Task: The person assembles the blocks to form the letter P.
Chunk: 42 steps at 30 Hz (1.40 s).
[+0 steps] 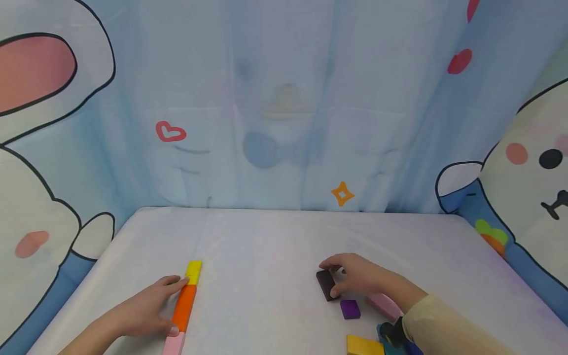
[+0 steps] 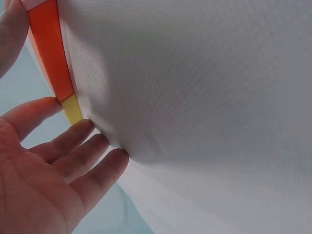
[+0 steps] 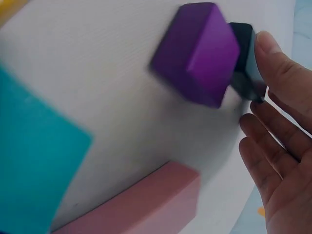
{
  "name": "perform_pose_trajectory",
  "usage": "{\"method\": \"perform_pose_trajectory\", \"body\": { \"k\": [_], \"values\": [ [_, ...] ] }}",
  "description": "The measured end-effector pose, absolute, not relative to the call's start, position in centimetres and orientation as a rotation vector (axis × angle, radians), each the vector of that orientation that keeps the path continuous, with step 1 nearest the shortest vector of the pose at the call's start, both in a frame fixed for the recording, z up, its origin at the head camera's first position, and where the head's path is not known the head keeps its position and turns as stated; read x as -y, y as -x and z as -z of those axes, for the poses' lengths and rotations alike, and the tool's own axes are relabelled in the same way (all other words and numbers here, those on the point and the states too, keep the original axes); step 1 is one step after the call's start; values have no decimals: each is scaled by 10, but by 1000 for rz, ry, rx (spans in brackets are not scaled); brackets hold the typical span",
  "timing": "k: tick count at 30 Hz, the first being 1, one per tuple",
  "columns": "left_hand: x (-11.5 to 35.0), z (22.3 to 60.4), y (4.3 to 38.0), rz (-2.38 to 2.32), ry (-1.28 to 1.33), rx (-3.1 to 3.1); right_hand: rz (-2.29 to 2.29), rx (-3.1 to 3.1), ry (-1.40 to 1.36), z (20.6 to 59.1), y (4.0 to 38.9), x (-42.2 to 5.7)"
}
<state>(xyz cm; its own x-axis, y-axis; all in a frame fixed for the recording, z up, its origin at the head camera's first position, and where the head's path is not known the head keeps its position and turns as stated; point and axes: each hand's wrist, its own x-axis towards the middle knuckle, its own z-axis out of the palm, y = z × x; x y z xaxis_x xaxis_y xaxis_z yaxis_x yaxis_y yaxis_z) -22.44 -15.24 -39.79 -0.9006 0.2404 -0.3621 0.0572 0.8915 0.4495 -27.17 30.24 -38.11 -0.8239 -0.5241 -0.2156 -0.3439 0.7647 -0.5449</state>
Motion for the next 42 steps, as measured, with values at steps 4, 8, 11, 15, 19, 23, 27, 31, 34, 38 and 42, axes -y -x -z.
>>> {"method": "perform_pose_trajectory", "body": {
  "k": [4, 8, 11, 15, 19, 23, 27, 31, 34, 38, 42],
  "values": [
    [152, 398, 224, -602, -215, -2643, 672, -2643, 646, 384, 270, -309],
    [152, 399, 224, -599, -208, -2646, 654, -2673, 583, 388, 271, -310],
    [151, 399, 224, -595, -206, -2648, 652, -2684, 565, 388, 270, -310],
    [152, 398, 224, -598, -210, -2645, 653, -2688, 562, 386, 269, -309],
    [152, 398, 224, -610, -212, -2637, 636, -2702, 548, 386, 270, -306],
    [153, 398, 224, -615, -213, -2639, 602, -2734, 550, 386, 273, -300],
    [153, 398, 223, -623, -218, -2644, 589, -2746, 526, 384, 277, -287],
    [154, 399, 223, -633, -214, -2643, 565, -2750, 527, 383, 283, -270],
    [154, 399, 223, -634, -207, -2641, 546, -2766, 538, 384, 287, -256],
    [154, 399, 224, -647, -201, -2637, 556, -2801, 509, 387, 292, -239],
    [154, 398, 223, -655, -197, -2635, 570, -2834, 493, 391, 296, -227]
  ]
}}
